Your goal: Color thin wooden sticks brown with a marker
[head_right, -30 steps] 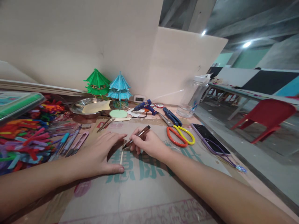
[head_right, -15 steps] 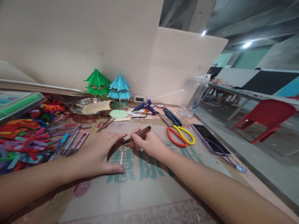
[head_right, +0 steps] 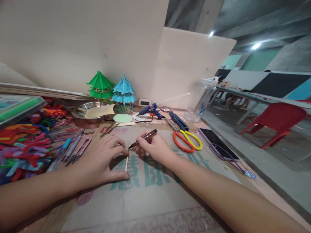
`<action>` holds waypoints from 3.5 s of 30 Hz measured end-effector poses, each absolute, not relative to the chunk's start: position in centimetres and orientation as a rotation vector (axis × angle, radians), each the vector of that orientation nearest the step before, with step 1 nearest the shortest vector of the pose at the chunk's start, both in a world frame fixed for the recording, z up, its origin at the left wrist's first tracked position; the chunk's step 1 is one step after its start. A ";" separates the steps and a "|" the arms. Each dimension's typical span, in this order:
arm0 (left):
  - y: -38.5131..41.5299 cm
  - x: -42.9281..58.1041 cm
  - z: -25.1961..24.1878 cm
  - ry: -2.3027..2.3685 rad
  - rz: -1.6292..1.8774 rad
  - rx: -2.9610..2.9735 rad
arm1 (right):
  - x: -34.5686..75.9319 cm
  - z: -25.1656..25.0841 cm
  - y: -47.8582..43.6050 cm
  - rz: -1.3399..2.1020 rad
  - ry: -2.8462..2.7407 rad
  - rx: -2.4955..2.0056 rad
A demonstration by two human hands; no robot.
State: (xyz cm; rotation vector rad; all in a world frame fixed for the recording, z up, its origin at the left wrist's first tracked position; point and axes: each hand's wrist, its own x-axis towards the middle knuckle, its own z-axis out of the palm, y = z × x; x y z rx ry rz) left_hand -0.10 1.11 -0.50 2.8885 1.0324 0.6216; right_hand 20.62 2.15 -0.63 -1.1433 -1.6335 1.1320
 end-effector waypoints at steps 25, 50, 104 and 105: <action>1.4 -0.2 -0.4 0.966 0.578 2.887 | 20.7 -0.5 2.1 1.115 -1.606 -1.139; 1.4 -0.2 -0.5 0.993 0.566 2.870 | 20.7 -0.7 2.2 1.138 -1.603 -1.120; 1.4 0.2 -0.4 1.164 0.572 2.725 | 20.8 -0.6 2.1 1.173 -1.661 -1.142; 1.4 0.2 -0.4 1.165 0.571 2.729 | 20.8 -0.6 2.1 1.176 -1.661 -1.139</action>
